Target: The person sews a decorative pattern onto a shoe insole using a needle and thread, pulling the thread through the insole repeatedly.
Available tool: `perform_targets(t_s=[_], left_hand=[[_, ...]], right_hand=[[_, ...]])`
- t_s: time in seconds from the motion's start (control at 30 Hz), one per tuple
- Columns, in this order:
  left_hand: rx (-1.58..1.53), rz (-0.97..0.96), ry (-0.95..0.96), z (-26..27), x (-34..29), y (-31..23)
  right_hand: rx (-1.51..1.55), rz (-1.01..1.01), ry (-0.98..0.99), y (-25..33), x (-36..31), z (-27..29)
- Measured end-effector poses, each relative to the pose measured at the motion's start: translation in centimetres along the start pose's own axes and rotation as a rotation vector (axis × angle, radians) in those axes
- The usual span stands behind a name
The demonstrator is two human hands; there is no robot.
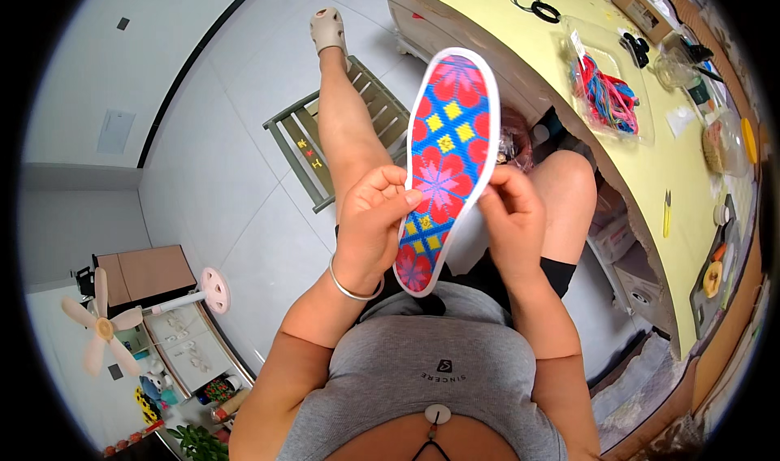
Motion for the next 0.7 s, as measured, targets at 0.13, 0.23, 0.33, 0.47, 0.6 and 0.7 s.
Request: perform_targets(t_s=[0.13, 0.23, 0.33, 0.47, 0.6, 0.7], left_hand=[[-0.229, 0.226, 0.189, 0.7, 0.4, 0.9], [-0.575, 0.346, 0.273, 0.9, 0.6, 1.9], [-0.643, 0.333, 0.326, 0.7, 0.3, 1.8], [-0.671, 0.337, 0.327, 0.5, 0.4, 1.6], [-0.689, 0.334, 0.306, 0.8, 0.3, 1.7], [-0.697, 0.332, 0.282, 0.8, 0.1, 1.8]], right_hand=[[-0.282, 0.193, 0.106, 1.9, -0.1, -1.8], [-0.283, 0.277, 0.105, 1.8, -0.4, -2.5], [-0.307, 0.367, 0.159, 2.4, -0.3, -3.2], [-0.336, 0.423, 0.182, 2.9, -0.2, -3.6], [-0.317, 0.453, 0.177, 2.9, -0.2, -3.8], [-0.313, 0.473, 0.161, 2.7, -0.1, -3.8]])
Point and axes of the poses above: each hand's wrist, its own x-axis towards the middle knuckle, its own z-axis out of the back of the hand, y = z × x, the point moved 3 cm from there along x, towards the middle knuckle, and after that the axes turned 7 degrees about x, right-handed, at the moved point
